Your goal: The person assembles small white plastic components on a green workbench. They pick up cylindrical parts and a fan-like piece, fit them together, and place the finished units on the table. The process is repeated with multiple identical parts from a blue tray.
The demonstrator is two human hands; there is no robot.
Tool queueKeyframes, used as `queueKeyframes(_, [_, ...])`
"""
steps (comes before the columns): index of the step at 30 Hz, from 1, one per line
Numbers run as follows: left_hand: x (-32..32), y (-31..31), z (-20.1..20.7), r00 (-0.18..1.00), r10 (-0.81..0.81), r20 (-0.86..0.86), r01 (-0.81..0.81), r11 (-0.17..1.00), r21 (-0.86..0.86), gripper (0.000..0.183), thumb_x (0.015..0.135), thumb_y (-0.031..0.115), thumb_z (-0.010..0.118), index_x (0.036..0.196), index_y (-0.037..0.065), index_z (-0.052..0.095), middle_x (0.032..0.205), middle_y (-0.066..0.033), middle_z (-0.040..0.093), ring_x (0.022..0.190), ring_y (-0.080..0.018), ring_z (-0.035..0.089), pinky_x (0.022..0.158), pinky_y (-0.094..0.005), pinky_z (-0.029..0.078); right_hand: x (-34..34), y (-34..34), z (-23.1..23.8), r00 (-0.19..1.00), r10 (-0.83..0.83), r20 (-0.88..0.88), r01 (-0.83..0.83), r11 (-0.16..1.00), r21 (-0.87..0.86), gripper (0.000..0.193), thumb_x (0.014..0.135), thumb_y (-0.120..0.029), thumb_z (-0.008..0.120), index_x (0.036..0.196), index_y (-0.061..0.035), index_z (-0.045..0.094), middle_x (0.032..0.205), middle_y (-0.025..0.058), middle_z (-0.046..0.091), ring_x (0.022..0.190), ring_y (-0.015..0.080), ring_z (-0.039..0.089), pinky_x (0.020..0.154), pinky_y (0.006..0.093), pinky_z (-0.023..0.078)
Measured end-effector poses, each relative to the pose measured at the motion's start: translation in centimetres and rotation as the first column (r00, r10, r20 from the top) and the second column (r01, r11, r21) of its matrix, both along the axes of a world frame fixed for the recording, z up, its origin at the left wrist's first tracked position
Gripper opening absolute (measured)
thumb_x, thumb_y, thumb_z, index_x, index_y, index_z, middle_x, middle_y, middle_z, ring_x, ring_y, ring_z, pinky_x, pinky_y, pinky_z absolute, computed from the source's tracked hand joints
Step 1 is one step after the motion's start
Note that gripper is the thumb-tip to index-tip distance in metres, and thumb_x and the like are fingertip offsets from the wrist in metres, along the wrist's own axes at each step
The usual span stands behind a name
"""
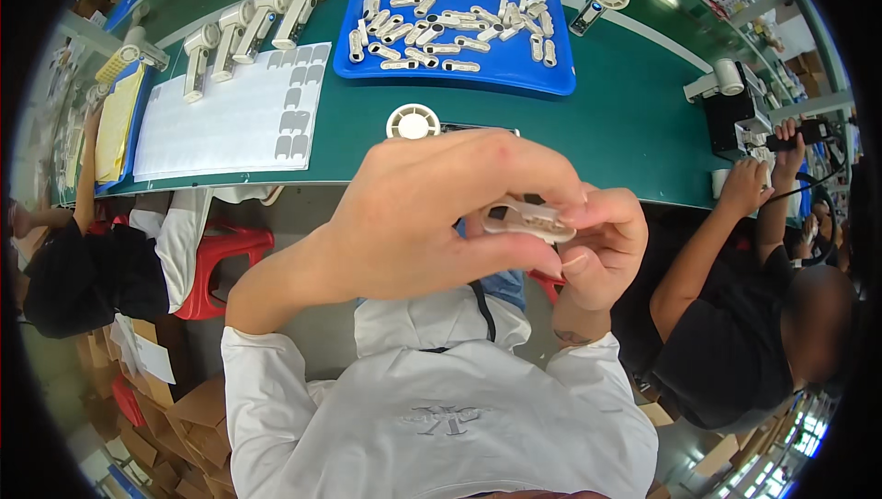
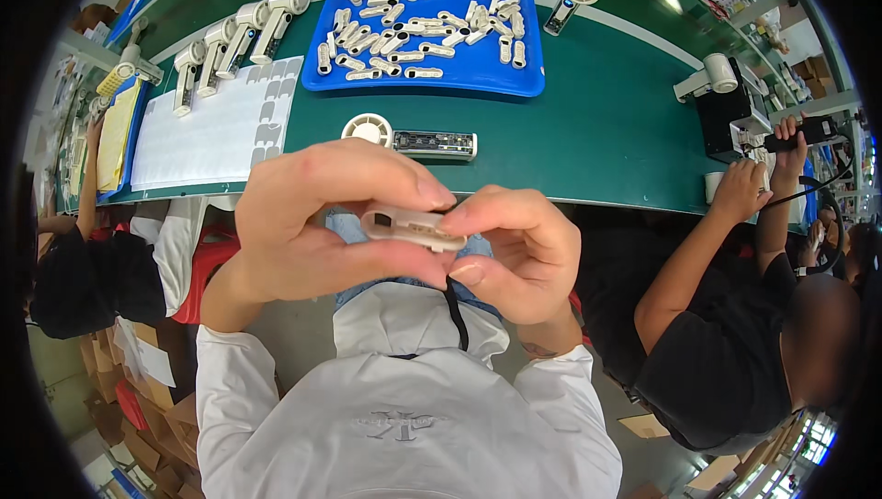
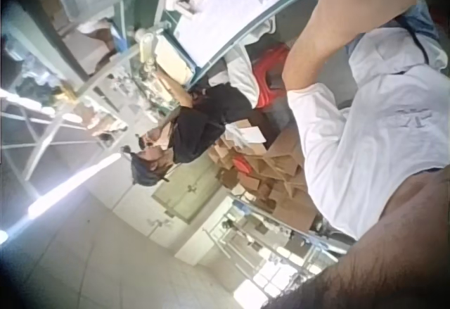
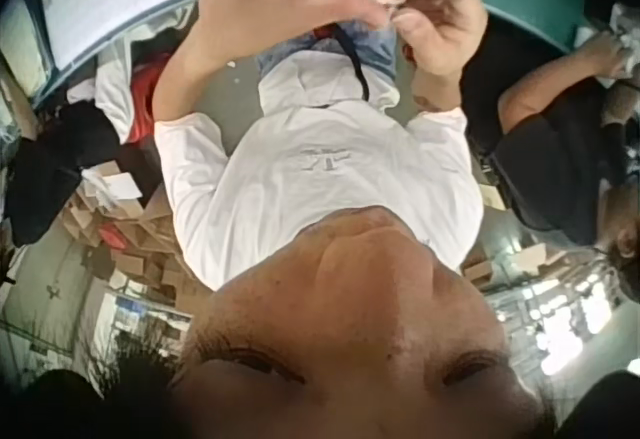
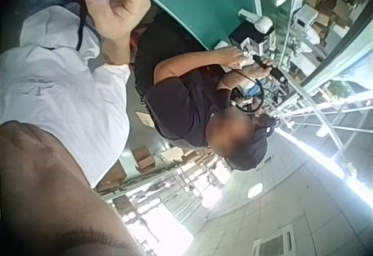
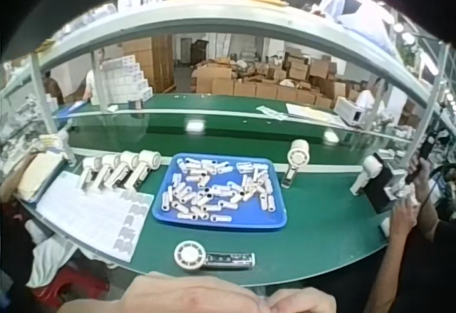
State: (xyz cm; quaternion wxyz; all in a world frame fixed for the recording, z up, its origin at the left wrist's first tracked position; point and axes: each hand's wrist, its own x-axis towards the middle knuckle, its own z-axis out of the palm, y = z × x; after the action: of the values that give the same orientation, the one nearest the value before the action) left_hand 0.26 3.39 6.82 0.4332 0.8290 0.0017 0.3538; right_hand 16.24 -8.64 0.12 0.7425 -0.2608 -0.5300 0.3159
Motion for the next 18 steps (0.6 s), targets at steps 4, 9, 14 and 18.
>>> queueKeyframes(4, [-0.3,-0.5,-0.2,0.988,-0.083,0.128,0.085,0.996,-0.014,0.045,0.062,0.009,0.092,0.099,-0.004,0.069,0.097,-0.0186,0.072,0.077,-0.0234,0.072,0.063,-0.027,0.056,-0.8,-1.3,1.0,0.998,0.003,-0.068,-0.006,0.999,-0.031,0.027,0.082,-0.003,0.076,0.103,0.0067,0.062,0.096,0.0206,0.068,0.075,0.0227,0.068,0.068,0.0317,0.055])
queueKeyframes(9, [-1.0,-3.2,0.1,0.932,-0.163,0.325,0.151,0.987,0.061,0.041,0.065,0.008,0.088,0.1,-0.003,0.071,0.086,-0.0168,0.072,0.067,-0.0198,0.07,0.051,-0.0259,0.053,0.4,-2.1,3.2,0.958,0.286,0.024,-0.286,0.944,0.166,0.023,0.076,0.002,0.08,0.093,0.0063,0.065,0.088,0.0242,0.069,0.071,0.0307,0.069,0.067,0.0443,0.06])
queueKeyframes(14, [-1.5,-2.4,-1.0,0.961,-0.145,0.236,0.129,0.988,0.082,0.041,0.07,0.012,0.084,0.106,-0.002,0.071,0.079,-0.0123,0.071,0.059,-0.0169,0.066,0.045,-0.025,0.049,-0.2,-2.1,2.2,0.972,0.235,0.013,-0.234,0.963,0.132,0.024,0.076,0.003,0.079,0.094,0.0076,0.064,0.086,0.0254,0.068,0.071,0.0305,0.068,0.066,0.0452,0.06])
queueKeyframes(18, [-1.4,-1.1,-2.5,0.994,-0.034,0.106,0.025,0.996,0.087,0.043,0.072,0.014,0.083,0.11,-0.002,0.07,0.076,-0.0099,0.071,0.058,-0.0171,0.065,0.046,-0.0255,0.047,-1.0,-1.9,0.7,0.985,0.091,-0.144,-0.099,0.994,-0.049,0.032,0.086,-0.015,0.076,0.099,0.0092,0.06,0.084,0.023,0.066,0.062,0.0251,0.067,0.058,0.0357,0.058])
